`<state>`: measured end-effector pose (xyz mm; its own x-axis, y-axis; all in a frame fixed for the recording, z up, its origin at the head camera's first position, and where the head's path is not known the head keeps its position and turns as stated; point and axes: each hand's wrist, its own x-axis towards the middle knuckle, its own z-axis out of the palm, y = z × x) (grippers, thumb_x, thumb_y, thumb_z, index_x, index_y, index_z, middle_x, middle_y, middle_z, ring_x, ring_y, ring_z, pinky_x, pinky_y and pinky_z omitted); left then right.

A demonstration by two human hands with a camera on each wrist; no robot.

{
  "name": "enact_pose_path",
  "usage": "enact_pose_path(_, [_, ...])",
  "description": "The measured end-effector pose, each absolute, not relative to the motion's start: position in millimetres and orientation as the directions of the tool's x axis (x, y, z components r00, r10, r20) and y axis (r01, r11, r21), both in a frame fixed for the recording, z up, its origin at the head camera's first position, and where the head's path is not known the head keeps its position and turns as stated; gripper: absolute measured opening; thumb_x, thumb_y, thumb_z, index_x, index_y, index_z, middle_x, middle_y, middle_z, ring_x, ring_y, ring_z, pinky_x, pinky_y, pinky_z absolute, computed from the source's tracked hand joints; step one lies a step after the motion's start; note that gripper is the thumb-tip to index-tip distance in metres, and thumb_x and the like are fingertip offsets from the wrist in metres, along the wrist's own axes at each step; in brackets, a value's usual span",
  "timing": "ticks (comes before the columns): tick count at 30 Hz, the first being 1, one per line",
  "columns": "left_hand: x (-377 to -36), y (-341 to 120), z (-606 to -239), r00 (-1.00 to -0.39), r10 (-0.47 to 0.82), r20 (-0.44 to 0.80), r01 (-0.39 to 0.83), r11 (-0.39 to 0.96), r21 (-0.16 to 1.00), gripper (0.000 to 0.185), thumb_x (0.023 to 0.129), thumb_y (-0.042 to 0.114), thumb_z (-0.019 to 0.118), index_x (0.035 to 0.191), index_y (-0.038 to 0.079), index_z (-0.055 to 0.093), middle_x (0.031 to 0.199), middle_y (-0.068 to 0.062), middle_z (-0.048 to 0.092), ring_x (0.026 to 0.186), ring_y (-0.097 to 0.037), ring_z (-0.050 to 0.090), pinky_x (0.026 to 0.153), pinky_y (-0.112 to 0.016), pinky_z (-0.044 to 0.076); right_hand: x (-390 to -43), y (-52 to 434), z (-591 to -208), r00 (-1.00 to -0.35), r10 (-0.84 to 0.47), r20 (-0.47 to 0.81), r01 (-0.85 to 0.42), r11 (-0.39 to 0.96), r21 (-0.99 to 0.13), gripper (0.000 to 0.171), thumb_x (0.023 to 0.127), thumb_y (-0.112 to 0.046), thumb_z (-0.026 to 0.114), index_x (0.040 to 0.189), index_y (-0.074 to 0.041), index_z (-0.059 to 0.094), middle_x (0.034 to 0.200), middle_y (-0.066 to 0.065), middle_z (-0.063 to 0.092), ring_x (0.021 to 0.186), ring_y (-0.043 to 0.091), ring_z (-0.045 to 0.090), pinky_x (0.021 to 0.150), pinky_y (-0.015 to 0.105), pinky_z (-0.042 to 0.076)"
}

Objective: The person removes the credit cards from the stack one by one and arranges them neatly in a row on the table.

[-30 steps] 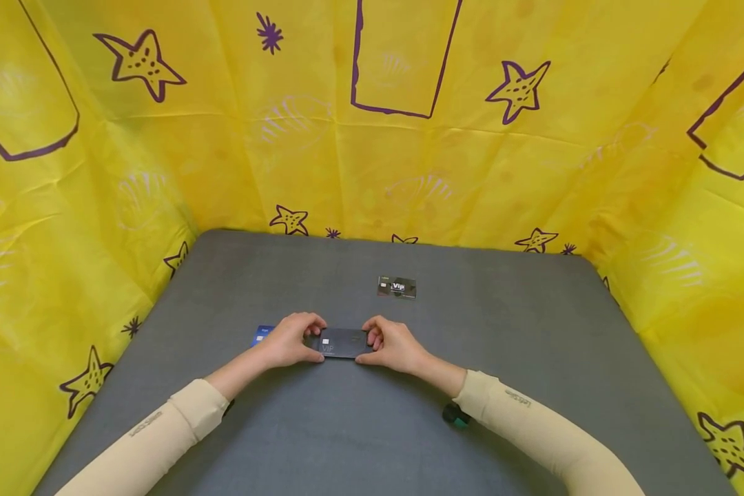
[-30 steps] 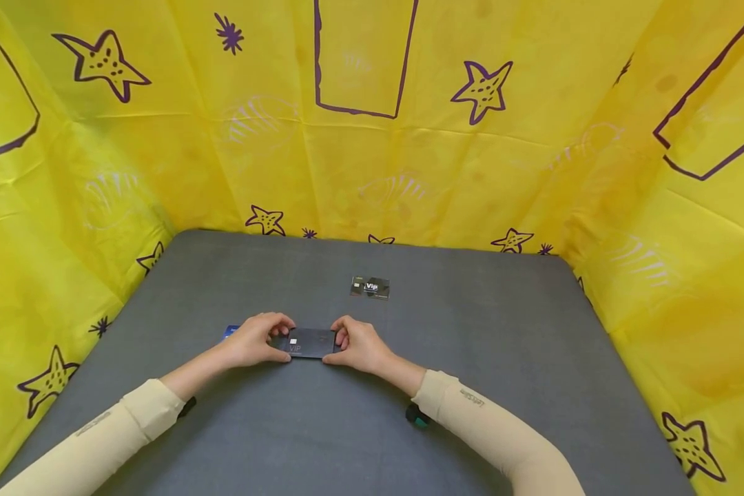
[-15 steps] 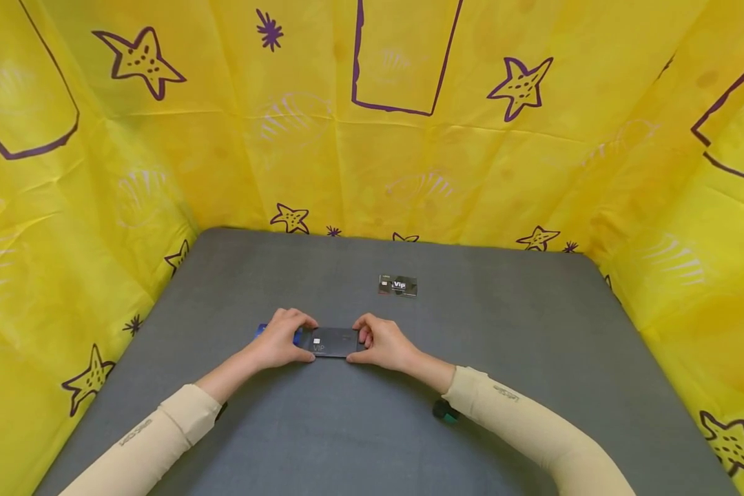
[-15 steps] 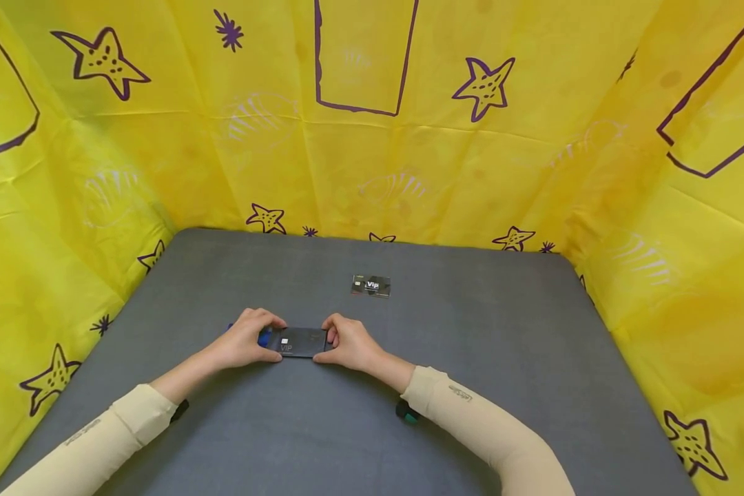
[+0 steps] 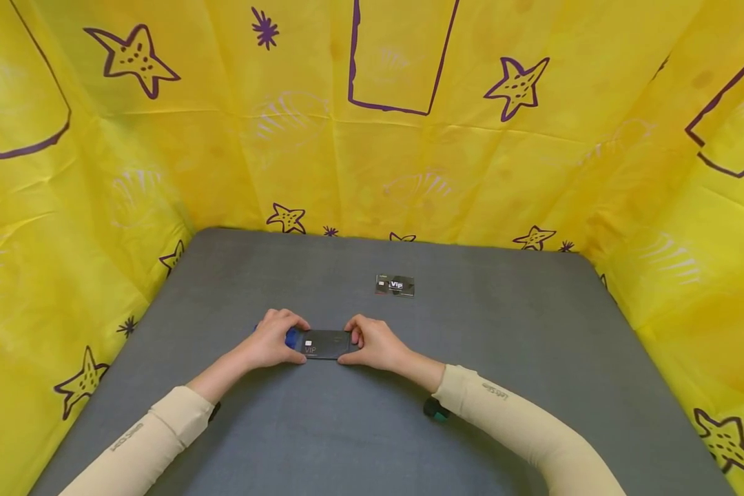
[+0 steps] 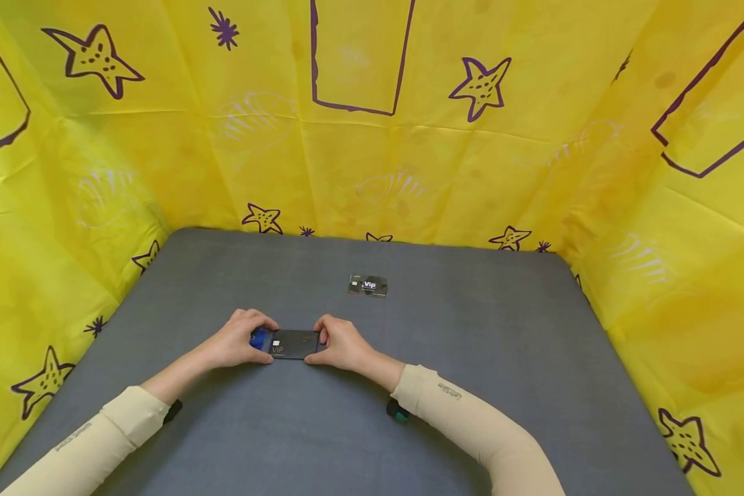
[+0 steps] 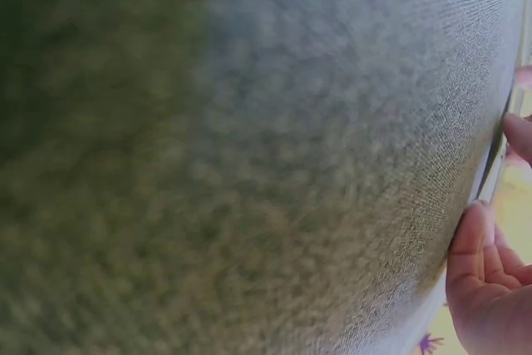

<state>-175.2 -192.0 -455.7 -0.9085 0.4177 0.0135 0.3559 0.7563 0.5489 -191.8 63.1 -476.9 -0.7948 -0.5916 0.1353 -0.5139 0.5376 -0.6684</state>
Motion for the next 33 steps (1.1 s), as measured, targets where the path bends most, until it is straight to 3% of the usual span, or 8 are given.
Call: enact_pose_path(33, [-175.2,-199.0,-460.7,-0.919,0.394,-0.004,0.316,0.744,0.589,0.050,0.068,0.023,0.088,0.109,0.006,0.067,0.111,-0.012,0.059,0.105,-0.034,0.042,0.086,-0.046,0.036,-189.6,56.4,-476.9,-0.790,-0.597,0.136,-0.537,0.569,-0.623,0.048,0.071,-0.027,0.088,0.104,-0.006,0.060,0.080,0.003,0.058,0.063,0.006,0.045,0.060,0.021,0.039])
